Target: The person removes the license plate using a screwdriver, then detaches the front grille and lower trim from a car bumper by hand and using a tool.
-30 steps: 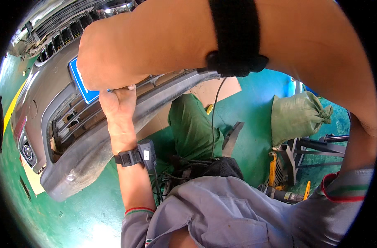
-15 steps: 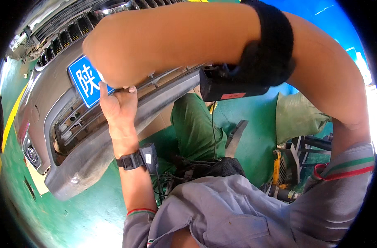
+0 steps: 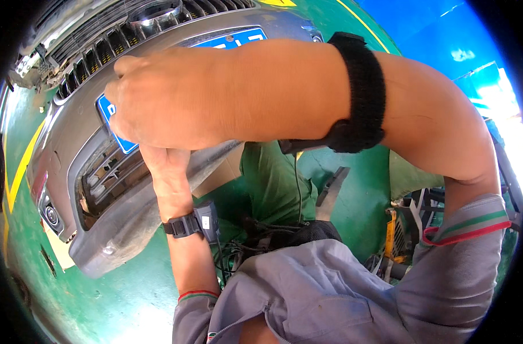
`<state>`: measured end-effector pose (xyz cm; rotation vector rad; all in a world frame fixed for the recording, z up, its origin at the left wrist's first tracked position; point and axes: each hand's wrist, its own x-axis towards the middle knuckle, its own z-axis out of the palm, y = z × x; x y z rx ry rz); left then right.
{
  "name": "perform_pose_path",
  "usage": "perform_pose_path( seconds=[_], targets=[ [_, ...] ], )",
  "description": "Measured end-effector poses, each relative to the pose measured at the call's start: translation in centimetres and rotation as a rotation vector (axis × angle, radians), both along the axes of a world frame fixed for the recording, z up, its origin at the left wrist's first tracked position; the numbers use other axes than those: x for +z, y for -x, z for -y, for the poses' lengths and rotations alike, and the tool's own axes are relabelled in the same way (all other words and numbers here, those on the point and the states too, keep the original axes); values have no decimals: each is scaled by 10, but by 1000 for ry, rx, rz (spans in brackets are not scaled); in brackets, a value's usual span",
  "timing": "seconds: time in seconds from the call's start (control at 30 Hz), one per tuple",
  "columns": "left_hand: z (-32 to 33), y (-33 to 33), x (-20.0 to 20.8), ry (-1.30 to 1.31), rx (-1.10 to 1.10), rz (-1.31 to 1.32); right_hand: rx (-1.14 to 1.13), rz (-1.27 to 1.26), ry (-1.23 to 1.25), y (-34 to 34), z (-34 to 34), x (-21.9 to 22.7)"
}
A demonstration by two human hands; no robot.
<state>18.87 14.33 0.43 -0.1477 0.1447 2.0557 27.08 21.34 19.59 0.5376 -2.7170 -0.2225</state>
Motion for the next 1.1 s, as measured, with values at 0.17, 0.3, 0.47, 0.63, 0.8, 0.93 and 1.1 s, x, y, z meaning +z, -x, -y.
perform_pose_path(
  seconds=[0.17,0.3,0.47,0.63,0.8,0.93,1.1],
  targets=[
    [5,-2,10,95,5,-227,-367,357,-102,2,13,26],
    [6,-5,19,132,13,-337,139,-122,-19,7,-16,6],
    [0,2,2,11,-12,-73,-348,282,45,2,4,30],
    [3,3,-9,19,-56,127,-114,50,122,-5,-10,8],
    [-4,3,-11,86,-50,99,-597,441,214,-5,-5,20],
    [3,10,-17,107,-8,67,-266,147,312,-18,-24,1],
    [-4,8,-7,168,-31,131,-499,140,518,-24,-26,-2]
  ],
)
